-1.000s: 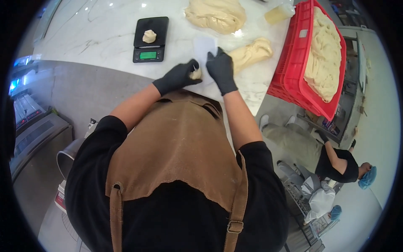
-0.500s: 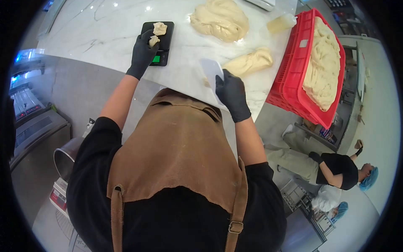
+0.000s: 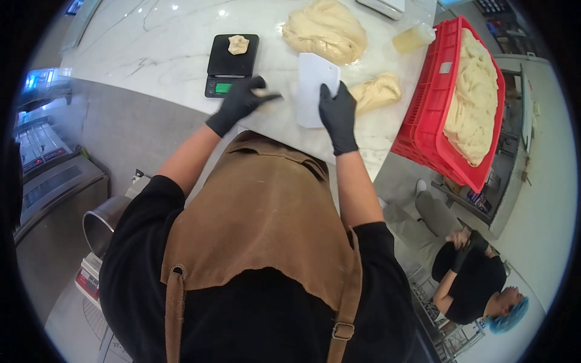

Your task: Portioning, weighing, and shaping bread dough on a marble workbench in a bakery.

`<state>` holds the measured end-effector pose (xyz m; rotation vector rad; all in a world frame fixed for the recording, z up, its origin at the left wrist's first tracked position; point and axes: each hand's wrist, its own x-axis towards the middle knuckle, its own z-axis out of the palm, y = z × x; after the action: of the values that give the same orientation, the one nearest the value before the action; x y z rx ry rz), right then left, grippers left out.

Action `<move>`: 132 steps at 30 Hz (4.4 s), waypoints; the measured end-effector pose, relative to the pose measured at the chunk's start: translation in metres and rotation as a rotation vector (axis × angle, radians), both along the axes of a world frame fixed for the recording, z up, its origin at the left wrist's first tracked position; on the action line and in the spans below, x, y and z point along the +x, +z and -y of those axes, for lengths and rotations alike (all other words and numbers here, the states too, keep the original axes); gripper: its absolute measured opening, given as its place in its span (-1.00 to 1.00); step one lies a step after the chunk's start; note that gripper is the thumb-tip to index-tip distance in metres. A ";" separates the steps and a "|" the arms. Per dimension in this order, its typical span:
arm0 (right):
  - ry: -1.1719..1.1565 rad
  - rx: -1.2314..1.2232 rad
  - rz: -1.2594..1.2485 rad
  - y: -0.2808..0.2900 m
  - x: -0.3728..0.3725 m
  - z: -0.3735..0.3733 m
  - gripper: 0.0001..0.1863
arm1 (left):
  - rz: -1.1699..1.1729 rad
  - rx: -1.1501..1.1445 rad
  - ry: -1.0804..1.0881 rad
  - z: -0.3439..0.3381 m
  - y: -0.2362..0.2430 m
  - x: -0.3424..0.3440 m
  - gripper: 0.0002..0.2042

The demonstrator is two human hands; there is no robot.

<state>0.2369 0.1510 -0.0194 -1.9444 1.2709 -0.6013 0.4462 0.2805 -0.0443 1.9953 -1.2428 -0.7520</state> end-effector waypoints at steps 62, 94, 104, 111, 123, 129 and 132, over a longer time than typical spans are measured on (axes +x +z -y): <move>-0.097 0.078 0.021 0.040 -0.063 0.023 -0.65 | 0.120 -0.518 0.539 0.023 0.016 0.133 -0.72; 0.189 -0.142 0.061 0.059 0.013 0.029 -0.73 | 0.064 -0.370 -0.296 -0.014 -0.073 -0.072 -0.60; -0.079 0.057 0.256 0.065 -0.043 0.066 -0.64 | 0.045 -0.129 -0.194 0.000 -0.051 -0.090 -0.47; -0.410 0.103 0.751 0.151 -0.171 0.045 -0.53 | -1.155 -0.281 -0.255 0.127 0.077 -0.163 -0.82; -0.466 0.146 0.478 0.098 -0.169 0.021 -0.58 | 0.134 0.162 -0.329 0.023 -0.011 -0.098 -0.50; 0.085 -0.302 -0.072 0.049 -0.069 0.044 -0.70 | 0.035 -0.330 -0.465 0.016 -0.058 -0.098 -0.45; 0.132 -0.299 -0.104 0.056 -0.012 0.039 -0.68 | 0.092 -0.233 -0.478 -0.007 -0.078 -0.085 -0.56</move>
<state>0.2245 0.1121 0.0362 -2.3126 1.1544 -0.6607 0.3609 0.2873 -0.1227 1.5750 -1.8061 -0.7000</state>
